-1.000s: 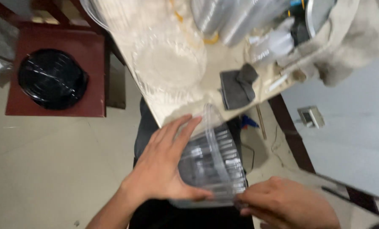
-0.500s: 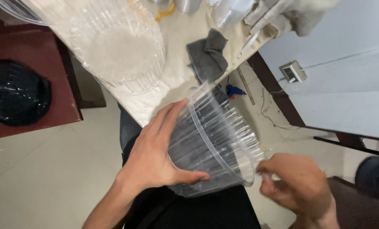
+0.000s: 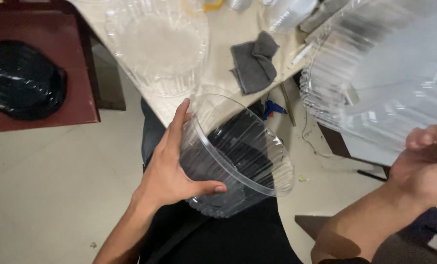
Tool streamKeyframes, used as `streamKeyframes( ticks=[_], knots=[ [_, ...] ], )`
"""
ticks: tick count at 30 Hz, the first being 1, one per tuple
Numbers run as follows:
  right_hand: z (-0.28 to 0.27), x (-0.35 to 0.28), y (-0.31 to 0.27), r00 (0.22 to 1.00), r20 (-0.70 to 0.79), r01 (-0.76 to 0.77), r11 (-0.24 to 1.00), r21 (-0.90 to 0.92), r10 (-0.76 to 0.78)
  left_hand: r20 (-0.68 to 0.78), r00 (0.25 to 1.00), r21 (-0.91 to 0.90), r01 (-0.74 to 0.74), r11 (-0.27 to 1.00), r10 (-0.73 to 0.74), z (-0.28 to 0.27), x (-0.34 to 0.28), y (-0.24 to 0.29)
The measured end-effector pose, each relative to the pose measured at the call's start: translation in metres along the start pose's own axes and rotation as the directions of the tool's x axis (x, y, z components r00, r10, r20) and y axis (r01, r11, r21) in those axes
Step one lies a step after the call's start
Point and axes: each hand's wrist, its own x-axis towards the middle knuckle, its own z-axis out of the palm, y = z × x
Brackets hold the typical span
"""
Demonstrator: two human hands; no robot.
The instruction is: Wiping and separating various plastic food containers on a workspace.
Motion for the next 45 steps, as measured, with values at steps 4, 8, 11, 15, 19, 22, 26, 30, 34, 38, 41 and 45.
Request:
streamKeyframes(
  ticks=[4,8,11,15,19,22,26,30,34,38,41,45],
  knots=[
    [0.029,0.051,0.041,0.991,0.086,-0.135,0.792,0.596,0.104,-0.020,0.995,-0.003,-0.096,0.995,0.096,-0.009,-0.017,-0.027],
    [0.178,0.082,0.027,0.957,0.028,-0.237,0.722,0.650,0.289,-0.036,0.999,-0.222,0.008,0.975,-0.016,-0.030,-0.040,-0.044],
    [0.257,0.078,0.043,0.910,0.005,-0.371,0.811,0.452,0.414,-0.089,0.990,-0.353,0.071,0.933,-0.109,-0.050,-0.055,-0.057],
    [0.323,0.076,0.098,0.754,0.328,-0.657,0.634,0.409,0.570,-0.174,0.985,-0.494,-0.074,0.867,-0.015,-0.069,-0.079,-0.076],
    [0.349,0.096,0.122,0.500,0.744,-0.865,0.296,0.405,0.444,-0.272,0.953,-0.632,-0.283,0.721,0.135,-0.070,-0.088,-0.100],
    [0.370,0.119,0.071,0.538,0.779,-0.832,0.352,0.430,0.321,-0.154,0.825,-0.903,0.106,0.417,-0.544,-0.060,-0.092,-0.119],
    [0.431,0.201,0.056,0.452,0.849,-0.886,0.245,0.393,0.273,-0.214,0.957,-0.847,-0.082,0.525,-0.195,-0.048,-0.087,-0.133],
    [0.525,0.274,0.083,0.660,0.694,-0.741,0.402,0.537,0.289,-0.212,0.974,-0.826,-0.137,0.546,-0.076,-0.036,-0.076,-0.128],
    [0.591,0.307,0.121,0.522,0.845,-0.765,0.503,0.402,0.118,-0.151,0.945,-0.888,0.000,0.460,-0.291,-0.033,-0.077,-0.134],
    [0.601,0.263,0.098,0.669,0.635,-0.653,0.714,0.254,0.386,-0.177,0.934,-0.891,-0.018,0.455,-0.310,-0.036,-0.083,-0.152],
    [0.602,0.235,0.086,0.798,0.400,-0.510,0.859,0.049,0.451,-0.208,0.936,-0.885,-0.056,0.463,-0.283,-0.038,-0.085,-0.153],
    [0.589,0.212,0.083,0.769,0.400,-0.493,0.861,-0.127,0.499,-0.185,0.944,-0.874,-0.031,0.485,-0.273,-0.046,-0.076,-0.147]
  ],
)
